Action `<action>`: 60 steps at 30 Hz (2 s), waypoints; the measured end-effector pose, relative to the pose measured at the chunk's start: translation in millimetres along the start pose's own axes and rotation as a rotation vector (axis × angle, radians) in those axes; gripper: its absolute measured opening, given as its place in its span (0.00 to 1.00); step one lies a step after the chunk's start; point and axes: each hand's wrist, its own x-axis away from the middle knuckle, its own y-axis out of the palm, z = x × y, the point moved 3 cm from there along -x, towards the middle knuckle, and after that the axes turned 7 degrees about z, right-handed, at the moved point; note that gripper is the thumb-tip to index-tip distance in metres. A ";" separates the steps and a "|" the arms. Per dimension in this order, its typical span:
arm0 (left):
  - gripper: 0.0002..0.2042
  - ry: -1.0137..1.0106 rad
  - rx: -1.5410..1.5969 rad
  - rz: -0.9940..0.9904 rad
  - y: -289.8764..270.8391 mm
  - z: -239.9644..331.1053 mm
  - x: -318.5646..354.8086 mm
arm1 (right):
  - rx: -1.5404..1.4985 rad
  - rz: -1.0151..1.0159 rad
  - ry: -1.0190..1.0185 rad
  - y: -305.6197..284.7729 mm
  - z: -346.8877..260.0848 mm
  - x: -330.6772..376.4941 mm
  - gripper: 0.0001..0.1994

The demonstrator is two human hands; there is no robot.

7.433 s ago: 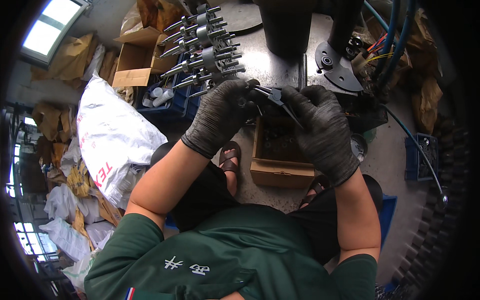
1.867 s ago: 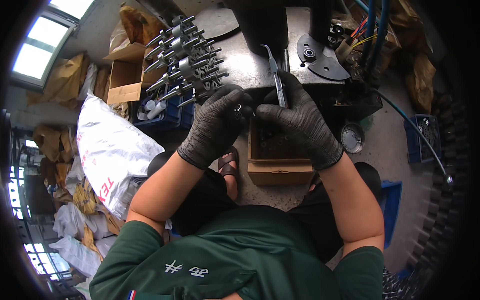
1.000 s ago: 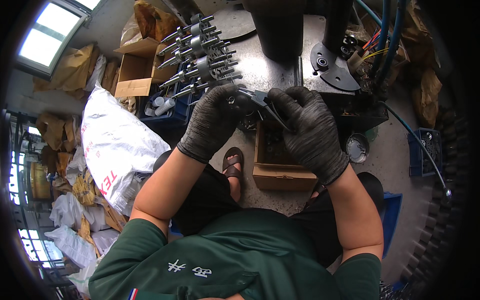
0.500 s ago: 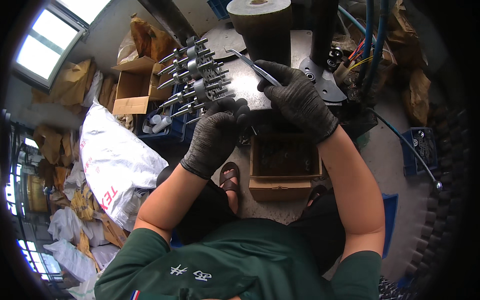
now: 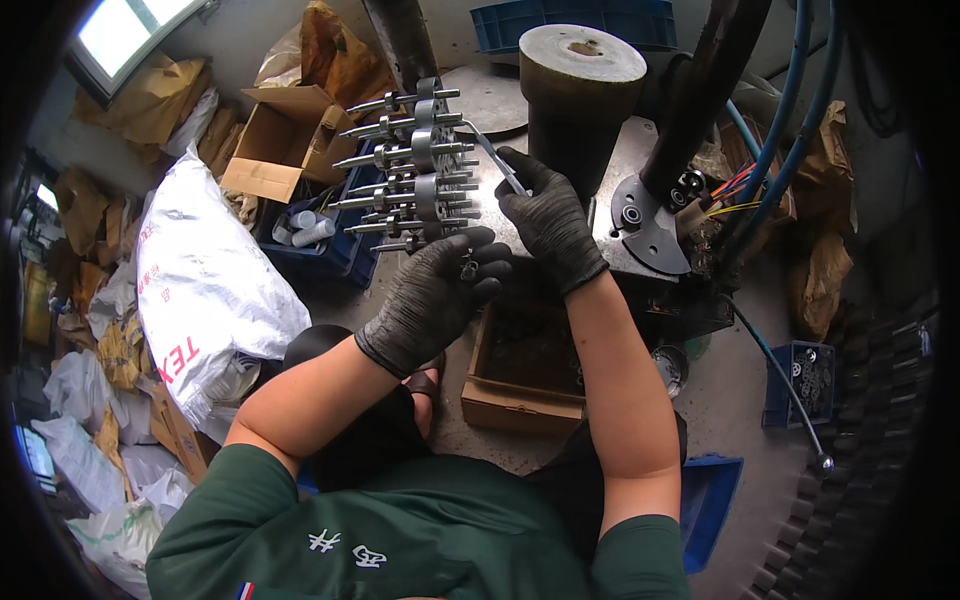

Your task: Manually operate a small hydraulic or manual press and use various hand tools to assemble or shape small metal industrial components.

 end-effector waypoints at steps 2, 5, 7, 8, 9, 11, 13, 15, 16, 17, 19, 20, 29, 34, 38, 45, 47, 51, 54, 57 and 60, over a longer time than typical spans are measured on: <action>0.15 0.024 -0.070 0.150 18.6 -1.2 2.8 | 0.044 -0.002 0.006 -0.4 4.4 -1.0 0.25; 0.16 0.056 -0.208 0.309 28.1 -0.7 4.7 | 0.015 -0.008 0.038 -0.4 8.5 -3.5 0.25; 0.16 0.068 -0.267 0.322 29.5 -0.4 3.9 | -0.054 -0.024 0.036 2.3 9.5 -3.7 0.25; 0.16 0.071 -0.279 0.357 29.2 -0.3 4.5 | -0.049 -0.037 0.042 3.0 8.6 -2.7 0.25; 0.16 0.075 -0.291 0.393 29.0 0.3 5.6 | -0.037 -0.031 0.050 1.7 6.8 -1.6 0.25; 0.16 0.077 -0.304 0.434 30.1 1.4 5.0 | -0.004 -0.003 0.043 -2.3 4.6 -1.7 0.24; 0.16 0.075 -0.318 0.476 33.0 2.5 5.0 | 0.027 -0.012 0.025 -7.2 3.2 -4.8 0.24; 0.15 0.083 -0.316 0.533 35.3 3.1 5.7 | 0.083 -0.012 -0.029 -13.5 5.6 -11.9 0.24; 0.15 0.087 -0.309 0.537 32.5 3.9 7.3 | 0.086 -0.019 -0.024 -13.1 -0.1 -11.3 0.24; 0.15 0.093 -0.290 0.500 30.3 4.2 8.6 | 0.119 -0.048 -0.006 -13.4 -8.3 -11.0 0.24; 0.15 0.098 -0.269 0.462 28.6 4.0 10.1 | 0.145 -0.087 -0.024 -14.4 -12.9 -13.8 0.24; 0.15 0.098 -0.280 0.474 28.4 3.3 10.1 | 0.147 -0.088 -0.022 -16.6 -12.8 -15.9 0.24; 0.15 0.107 -0.302 0.470 22.7 0.6 6.4 | 0.167 -0.111 0.005 -16.3 -17.1 -18.0 0.23; 0.16 0.096 -0.295 0.468 24.4 0.3 5.6 | 0.188 -0.109 -0.030 -14.4 -11.6 -19.4 0.25; 0.16 0.105 -0.322 0.490 25.3 -1.1 5.5 | 0.141 -0.116 -0.091 -12.9 -2.7 -20.5 0.25; 0.16 0.099 -0.312 0.464 21.9 -1.4 5.6 | 0.210 -0.102 -0.118 -5.4 0.1 -22.0 0.25; 0.16 0.095 -0.322 0.477 26.5 -3.0 4.1 | 0.224 -0.090 -0.135 -11.2 2.8 -23.6 0.26; 0.15 0.092 -0.290 0.467 24.6 -1.7 3.0 | 0.218 -0.102 -0.099 -5.4 20.5 -21.5 0.29; 0.14 0.096 -0.291 0.482 22.8 1.7 3.9 | 0.121 -0.098 -0.020 7.1 9.5 -9.4 0.30; 0.13 0.096 -0.308 0.443 26.0 1.8 3.4 | -0.504 -0.271 0.337 8.0 4.0 2.3 0.30; 0.12 0.117 -0.341 0.497 26.1 4.2 7.2 | -0.340 -0.184 0.265 19.7 -15.2 13.4 0.30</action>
